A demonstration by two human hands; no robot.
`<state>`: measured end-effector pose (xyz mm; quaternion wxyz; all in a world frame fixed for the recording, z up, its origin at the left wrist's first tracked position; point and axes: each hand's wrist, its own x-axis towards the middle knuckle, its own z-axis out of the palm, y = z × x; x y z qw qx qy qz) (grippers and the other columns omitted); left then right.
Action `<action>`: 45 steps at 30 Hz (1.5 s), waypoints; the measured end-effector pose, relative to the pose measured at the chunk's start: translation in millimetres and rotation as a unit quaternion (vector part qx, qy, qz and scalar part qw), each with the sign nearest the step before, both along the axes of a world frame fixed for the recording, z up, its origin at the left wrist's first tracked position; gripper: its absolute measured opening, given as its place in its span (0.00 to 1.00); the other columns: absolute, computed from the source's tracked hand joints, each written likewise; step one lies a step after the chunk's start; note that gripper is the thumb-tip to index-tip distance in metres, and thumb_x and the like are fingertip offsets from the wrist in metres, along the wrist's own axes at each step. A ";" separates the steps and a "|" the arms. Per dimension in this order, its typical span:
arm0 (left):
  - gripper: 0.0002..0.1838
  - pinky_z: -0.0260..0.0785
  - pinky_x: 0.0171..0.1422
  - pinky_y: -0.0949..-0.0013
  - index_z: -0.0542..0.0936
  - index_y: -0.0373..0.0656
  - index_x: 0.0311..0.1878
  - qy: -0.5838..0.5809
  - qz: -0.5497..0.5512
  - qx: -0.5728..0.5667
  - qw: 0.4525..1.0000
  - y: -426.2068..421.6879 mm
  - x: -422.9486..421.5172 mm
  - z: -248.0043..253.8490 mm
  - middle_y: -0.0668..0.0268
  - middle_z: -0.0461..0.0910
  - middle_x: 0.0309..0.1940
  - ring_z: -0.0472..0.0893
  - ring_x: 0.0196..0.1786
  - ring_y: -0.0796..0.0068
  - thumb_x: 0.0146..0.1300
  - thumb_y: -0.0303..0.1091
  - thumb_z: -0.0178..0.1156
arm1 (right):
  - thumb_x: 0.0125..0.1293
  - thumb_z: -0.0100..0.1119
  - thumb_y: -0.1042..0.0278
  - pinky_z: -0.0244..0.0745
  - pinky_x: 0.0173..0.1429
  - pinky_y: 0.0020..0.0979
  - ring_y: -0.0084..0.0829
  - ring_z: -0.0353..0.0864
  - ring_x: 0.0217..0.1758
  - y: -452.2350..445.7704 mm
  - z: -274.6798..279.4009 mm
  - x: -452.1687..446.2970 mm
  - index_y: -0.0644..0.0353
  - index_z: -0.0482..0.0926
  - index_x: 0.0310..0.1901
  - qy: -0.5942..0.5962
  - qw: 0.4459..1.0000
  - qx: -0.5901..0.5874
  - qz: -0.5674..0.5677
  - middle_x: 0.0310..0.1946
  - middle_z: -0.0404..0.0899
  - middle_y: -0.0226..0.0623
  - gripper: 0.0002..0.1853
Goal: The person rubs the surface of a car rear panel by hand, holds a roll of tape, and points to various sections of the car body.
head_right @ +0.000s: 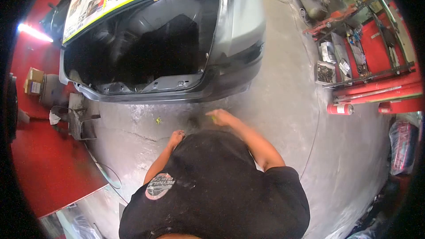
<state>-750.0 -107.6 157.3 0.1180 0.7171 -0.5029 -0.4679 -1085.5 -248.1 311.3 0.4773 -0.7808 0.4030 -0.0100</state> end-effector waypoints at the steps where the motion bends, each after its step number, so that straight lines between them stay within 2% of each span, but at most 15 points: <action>1: 0.22 0.72 0.68 0.55 0.85 0.35 0.53 -0.019 -0.006 -0.005 1.000 4.8 -0.7 9.9 0.46 0.84 0.54 0.81 0.61 0.46 0.62 0.40 0.57 | 0.63 0.59 0.69 0.77 0.58 0.48 0.51 0.85 0.54 10.5 -42.8 -3.2 0.53 0.76 0.68 0.032 0.998 -0.050 0.024 0.51 0.84 0.55 0.29; 7: 0.20 0.72 0.65 0.51 0.85 0.35 0.50 -0.012 -0.027 0.056 0.998 47.2 41.2 -10.1 0.44 0.84 0.50 0.82 0.57 0.43 0.63 0.39 0.55 | 0.64 0.57 0.65 0.78 0.60 0.49 0.53 0.85 0.54 60.3 -154.0 -24.8 0.54 0.85 0.57 0.134 0.982 0.065 0.113 0.50 0.86 0.51 0.20; 11: 0.19 0.73 0.63 0.49 0.85 0.36 0.47 -0.071 -0.032 -0.001 0.997 74.2 73.2 -11.0 0.43 0.84 0.48 0.82 0.54 0.42 0.63 0.40 0.56 | 0.60 0.63 0.60 0.78 0.56 0.50 0.50 0.86 0.51 46.3 -124.1 -15.7 0.54 0.85 0.58 0.171 0.966 0.153 0.122 0.50 0.87 0.49 0.23; 12: 0.19 0.73 0.62 0.49 0.85 0.36 0.47 -0.112 -0.036 -0.048 0.992 78.2 79.8 -7.9 0.43 0.84 0.48 0.82 0.54 0.43 0.63 0.41 0.56 | 0.63 0.54 0.67 0.82 0.45 0.47 0.48 0.88 0.39 52.3 -204.7 -19.0 0.53 0.84 0.58 0.183 0.958 0.209 0.072 0.44 0.87 0.51 0.21; 14: 0.19 0.73 0.61 0.46 0.85 0.36 0.44 -0.064 0.038 -0.070 0.995 86.4 98.8 -43.5 0.43 0.83 0.50 0.82 0.54 0.42 0.64 0.43 0.55 | 0.60 0.60 0.61 0.77 0.57 0.51 0.47 0.85 0.55 24.5 -169.8 1.6 0.55 0.85 0.58 0.235 0.937 0.072 0.247 0.53 0.86 0.49 0.23; 15: 0.20 0.72 0.62 0.46 0.85 0.36 0.45 -0.072 0.033 -0.073 0.994 83.9 105.4 -40.4 0.44 0.83 0.51 0.81 0.54 0.42 0.65 0.43 0.54 | 0.62 0.60 0.59 0.77 0.57 0.49 0.47 0.85 0.55 25.2 -209.9 -4.3 0.56 0.84 0.58 0.212 0.954 0.163 0.132 0.54 0.86 0.49 0.23; 17: 0.20 0.72 0.63 0.46 0.85 0.38 0.46 -0.057 0.041 -0.072 0.995 81.4 129.9 -34.9 0.45 0.82 0.52 0.81 0.55 0.42 0.66 0.44 0.52 | 0.62 0.59 0.63 0.81 0.53 0.47 0.44 0.88 0.48 10.4 -177.8 32.3 0.47 0.84 0.61 0.235 0.951 0.098 0.176 0.44 0.88 0.48 0.24; 20: 0.20 0.72 0.63 0.46 0.85 0.39 0.46 -0.020 0.089 -0.069 0.993 89.8 158.5 -48.3 0.46 0.83 0.52 0.80 0.56 0.41 0.66 0.44 0.51 | 0.63 0.58 0.63 0.81 0.54 0.44 0.43 0.88 0.50 -13.5 -234.8 75.8 0.48 0.85 0.60 0.251 0.934 0.037 0.251 0.46 0.88 0.47 0.23; 23: 0.19 0.72 0.63 0.47 0.85 0.39 0.46 -0.062 0.136 -0.086 0.985 107.7 189.1 -91.2 0.46 0.83 0.52 0.80 0.57 0.43 0.66 0.42 0.51 | 0.63 0.57 0.63 0.81 0.56 0.45 0.45 0.88 0.51 -33.4 -173.6 168.0 0.48 0.85 0.59 0.284 0.911 0.029 0.296 0.48 0.87 0.49 0.23; 26: 0.18 0.74 0.62 0.46 0.85 0.39 0.47 -0.074 0.167 -0.100 0.978 121.8 230.3 -53.5 0.47 0.83 0.52 0.81 0.55 0.43 0.66 0.40 0.51 | 0.63 0.55 0.64 0.83 0.53 0.44 0.46 0.89 0.47 -51.7 -153.4 243.4 0.49 0.85 0.59 0.218 0.897 -0.048 0.381 0.47 0.87 0.51 0.23; 29: 0.18 0.75 0.61 0.46 0.85 0.38 0.47 -0.063 0.245 -0.077 0.965 134.7 243.1 -8.2 0.48 0.83 0.51 0.82 0.53 0.42 0.66 0.39 0.51 | 0.63 0.58 0.62 0.82 0.43 0.42 0.46 0.88 0.34 -45.0 -87.7 331.5 0.50 0.85 0.59 0.217 0.930 0.096 0.282 0.33 0.86 0.55 0.22; 32: 0.17 0.75 0.59 0.45 0.85 0.38 0.46 -0.059 0.269 -0.045 0.960 146.4 253.6 8.1 0.48 0.85 0.48 0.83 0.52 0.42 0.66 0.39 0.53 | 0.61 0.57 0.66 0.82 0.34 0.38 0.38 0.87 0.26 -56.3 -152.1 371.5 0.49 0.86 0.59 0.043 0.915 -0.091 0.391 0.26 0.86 0.48 0.23; 35: 0.18 0.75 0.59 0.46 0.85 0.38 0.46 -0.032 0.318 -0.057 0.946 171.2 242.7 -29.7 0.47 0.85 0.46 0.83 0.52 0.42 0.66 0.40 0.54 | 0.61 0.55 0.68 0.81 0.28 0.34 0.31 0.86 0.23 -45.5 -106.7 443.6 0.48 0.87 0.58 0.206 0.930 0.134 0.274 0.25 0.86 0.44 0.23; 40: 0.22 0.73 0.66 0.51 0.86 0.43 0.55 0.110 0.366 0.039 0.923 191.4 263.5 -60.3 0.45 0.84 0.51 0.83 0.57 0.44 0.65 0.44 0.53 | 0.63 0.53 0.69 0.79 0.26 0.34 0.32 0.86 0.22 -57.8 -136.4 520.6 0.49 0.86 0.59 0.240 0.902 0.145 0.328 0.27 0.86 0.43 0.23; 45: 0.24 0.71 0.70 0.52 0.85 0.44 0.57 0.034 0.425 0.069 0.902 206.2 355.4 -85.7 0.45 0.83 0.54 0.81 0.60 0.45 0.64 0.45 0.55 | 0.63 0.53 0.69 0.79 0.25 0.35 0.31 0.84 0.21 -91.5 -188.9 602.1 0.47 0.85 0.59 0.212 0.880 0.129 0.406 0.26 0.85 0.41 0.23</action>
